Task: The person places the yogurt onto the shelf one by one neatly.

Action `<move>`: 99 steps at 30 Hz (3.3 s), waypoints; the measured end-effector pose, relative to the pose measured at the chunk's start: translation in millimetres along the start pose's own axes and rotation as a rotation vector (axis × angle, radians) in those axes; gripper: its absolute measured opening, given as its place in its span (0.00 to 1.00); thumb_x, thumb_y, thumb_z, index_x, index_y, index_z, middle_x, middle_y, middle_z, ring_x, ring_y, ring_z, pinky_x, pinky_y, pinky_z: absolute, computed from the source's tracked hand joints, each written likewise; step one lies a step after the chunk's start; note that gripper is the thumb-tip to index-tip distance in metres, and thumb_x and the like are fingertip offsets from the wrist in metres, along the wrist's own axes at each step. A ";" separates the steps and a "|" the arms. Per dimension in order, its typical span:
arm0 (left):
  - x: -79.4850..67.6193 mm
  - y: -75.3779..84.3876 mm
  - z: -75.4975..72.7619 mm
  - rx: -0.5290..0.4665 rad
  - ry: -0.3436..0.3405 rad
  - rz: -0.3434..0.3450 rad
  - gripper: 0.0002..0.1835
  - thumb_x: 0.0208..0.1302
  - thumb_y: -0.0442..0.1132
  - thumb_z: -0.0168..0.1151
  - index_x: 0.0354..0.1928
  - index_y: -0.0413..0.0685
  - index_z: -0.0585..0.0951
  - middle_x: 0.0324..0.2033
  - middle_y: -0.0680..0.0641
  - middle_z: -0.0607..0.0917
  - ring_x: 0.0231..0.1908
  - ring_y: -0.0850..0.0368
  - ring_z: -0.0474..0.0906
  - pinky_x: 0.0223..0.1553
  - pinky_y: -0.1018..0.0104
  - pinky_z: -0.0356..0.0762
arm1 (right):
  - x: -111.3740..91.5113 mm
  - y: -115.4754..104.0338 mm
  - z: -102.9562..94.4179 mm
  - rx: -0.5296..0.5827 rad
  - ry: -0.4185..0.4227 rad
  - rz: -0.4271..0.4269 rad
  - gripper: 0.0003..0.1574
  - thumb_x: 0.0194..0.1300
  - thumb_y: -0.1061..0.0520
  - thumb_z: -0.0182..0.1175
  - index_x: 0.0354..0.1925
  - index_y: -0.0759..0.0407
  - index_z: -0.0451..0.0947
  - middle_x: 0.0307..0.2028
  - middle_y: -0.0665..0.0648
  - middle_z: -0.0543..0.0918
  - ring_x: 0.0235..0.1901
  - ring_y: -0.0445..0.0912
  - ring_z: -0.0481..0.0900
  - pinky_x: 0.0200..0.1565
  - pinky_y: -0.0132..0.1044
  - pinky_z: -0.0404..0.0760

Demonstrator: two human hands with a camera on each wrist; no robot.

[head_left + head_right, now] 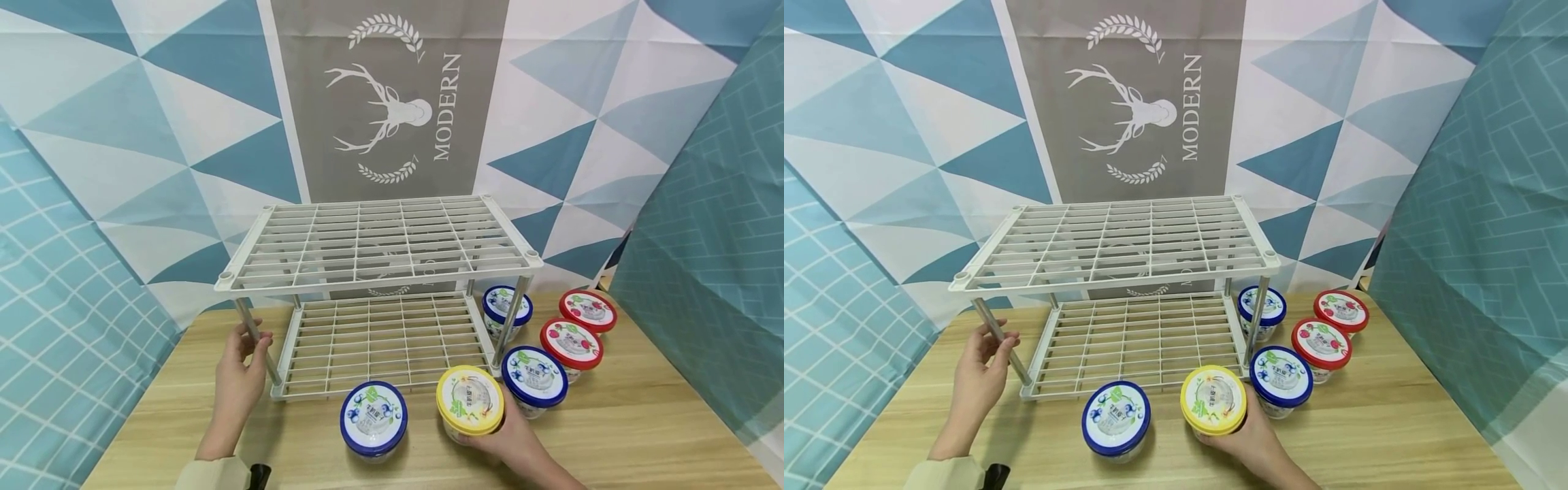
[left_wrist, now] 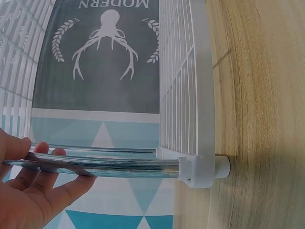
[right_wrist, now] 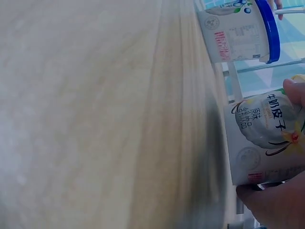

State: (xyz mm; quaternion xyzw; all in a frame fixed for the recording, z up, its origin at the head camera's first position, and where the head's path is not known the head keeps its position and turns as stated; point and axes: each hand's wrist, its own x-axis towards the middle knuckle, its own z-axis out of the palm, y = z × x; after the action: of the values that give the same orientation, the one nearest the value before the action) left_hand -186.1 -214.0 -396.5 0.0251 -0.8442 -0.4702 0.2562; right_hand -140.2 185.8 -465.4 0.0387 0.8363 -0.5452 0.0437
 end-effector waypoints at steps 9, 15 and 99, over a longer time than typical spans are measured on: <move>-0.1 1.4 0.2 0.007 0.015 0.004 0.18 0.77 0.31 0.54 0.66 0.37 0.71 0.49 0.33 0.86 0.40 0.85 0.69 0.38 0.87 0.69 | -4.9 -12.7 -1.4 0.003 0.052 -0.045 0.66 0.41 0.61 0.86 0.71 0.64 0.58 0.63 0.63 0.75 0.64 0.57 0.74 0.63 0.49 0.72; 0.3 2.5 0.6 0.001 0.006 0.012 0.18 0.78 0.31 0.54 0.66 0.37 0.71 0.49 0.32 0.86 0.40 0.86 0.68 0.39 0.88 0.69 | -10.7 -25.0 -0.8 0.007 0.089 -0.056 0.67 0.40 0.60 0.86 0.72 0.64 0.57 0.63 0.63 0.75 0.64 0.56 0.74 0.63 0.49 0.71; 0.6 -2.6 -3.0 0.036 -0.002 0.008 0.16 0.78 0.32 0.54 0.64 0.40 0.73 0.49 0.34 0.87 0.39 0.87 0.68 0.41 0.80 0.69 | -18.2 -182.7 1.0 0.124 0.008 -0.423 0.64 0.46 0.58 0.84 0.71 0.62 0.55 0.64 0.61 0.73 0.67 0.56 0.72 0.69 0.55 0.71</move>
State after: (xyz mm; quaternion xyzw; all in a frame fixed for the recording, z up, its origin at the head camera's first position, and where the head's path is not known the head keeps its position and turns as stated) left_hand -185.8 -218.0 -397.0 0.0258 -0.8528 -0.4540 0.2568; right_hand -142.6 111.1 -297.7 -0.1328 0.7909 -0.5924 -0.0773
